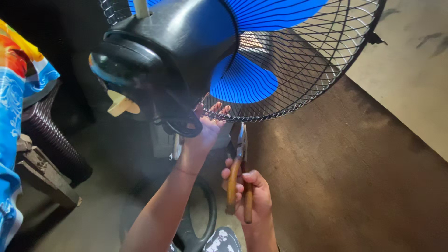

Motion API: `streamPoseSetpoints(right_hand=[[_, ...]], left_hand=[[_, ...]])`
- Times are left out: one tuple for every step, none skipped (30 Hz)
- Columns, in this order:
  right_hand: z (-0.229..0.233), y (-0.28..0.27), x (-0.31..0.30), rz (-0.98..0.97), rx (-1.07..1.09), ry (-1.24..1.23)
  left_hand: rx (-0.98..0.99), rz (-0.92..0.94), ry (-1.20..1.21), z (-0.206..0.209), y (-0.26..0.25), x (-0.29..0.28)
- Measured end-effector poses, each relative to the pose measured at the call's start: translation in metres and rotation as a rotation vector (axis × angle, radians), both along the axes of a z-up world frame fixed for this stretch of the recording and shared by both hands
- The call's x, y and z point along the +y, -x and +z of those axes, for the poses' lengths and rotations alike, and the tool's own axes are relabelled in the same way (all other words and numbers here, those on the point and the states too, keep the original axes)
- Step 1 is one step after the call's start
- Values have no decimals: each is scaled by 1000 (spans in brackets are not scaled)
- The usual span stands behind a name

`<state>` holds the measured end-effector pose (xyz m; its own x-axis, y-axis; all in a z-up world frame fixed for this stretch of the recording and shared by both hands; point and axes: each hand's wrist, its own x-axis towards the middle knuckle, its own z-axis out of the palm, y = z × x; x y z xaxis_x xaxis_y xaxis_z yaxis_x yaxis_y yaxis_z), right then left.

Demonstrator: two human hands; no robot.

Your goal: The person uses pliers to pry and remove the front wire cage of a standing electric fan, then removes the blue fan blades and the rear wire cage. The person wipes the fan blades and cages with a cloth. The video ends with the fan disassembled and parts placed on a nearby table.

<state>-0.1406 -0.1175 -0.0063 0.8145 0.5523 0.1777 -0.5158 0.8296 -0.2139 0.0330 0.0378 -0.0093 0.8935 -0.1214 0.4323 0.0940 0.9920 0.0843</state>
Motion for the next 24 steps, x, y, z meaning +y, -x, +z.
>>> streamPoseSetpoints(right_hand=[[0, -2, 0, 5, 9, -13], [1, -4, -1, 10, 18, -27], [2, -6, 0, 17, 24, -40], [3, -8, 0, 19, 39, -38], [4, -10, 0, 24, 56, -36], [5, -11, 1, 29, 73, -33], [7, -11, 2, 16, 97, -48], [9, -12, 2, 4, 120, -63], [10, -11, 3, -10, 146, -78], [12, -10, 4, 8, 136, -100], [15, -10, 4, 27, 121, -122], [17, -9, 5, 45, 106, -143], [20, -6, 5, 18, 95, -118], [22, -5, 6, -8, 84, -94], [24, -3, 6, -36, 74, -69], [26, -2, 6, -45, 67, -34], [28, -1, 6, -54, 61, 2], [30, 0, 6, -63, 55, 39], [31, 1, 6, -94, 68, 102], [32, 1, 5, -124, 82, 165], [32, 2, 4, -154, 97, 229], [31, 2, 2, -100, 91, 157], [30, 3, 1, -45, 87, 84], [28, 5, -2, 9, 83, 11]], left_hand=[[4, -11, -3, 0, 0, 0], [8, -22, -6, 1, 1, -1], [9, -32, -10, 3, 1, -2], [9, -20, -21, 5, 2, -3], [10, -5, -33, 7, 4, -3], [12, 11, -45, 8, 6, -4], [1, 16, -50, 10, 8, -4], [-10, 21, -55, 12, 10, -4], [-19, 24, -60, 14, 13, -5], [1, 43, -69, 15, 15, -5], [17, 62, -78, 18, 16, -5], [33, 81, -87, 20, 18, -6], [20, 80, -88, 21, 20, -6], [8, 79, -89, 22, 22, -6], [-5, 78, -90, 22, 23, -7], [5, 65, -78, 23, 23, -7], [15, 52, -65, 23, 23, -7], [25, 39, -52, 23, 22, -8], [47, 49, -44, 23, 21, -8], [69, 59, -37, 23, 20, -8], [92, 69, -28, 23, 20, -10], [85, 73, -24, 22, 19, -11], [80, 77, -20, 20, 20, -13], [75, 80, -15, 18, 21, -14]])
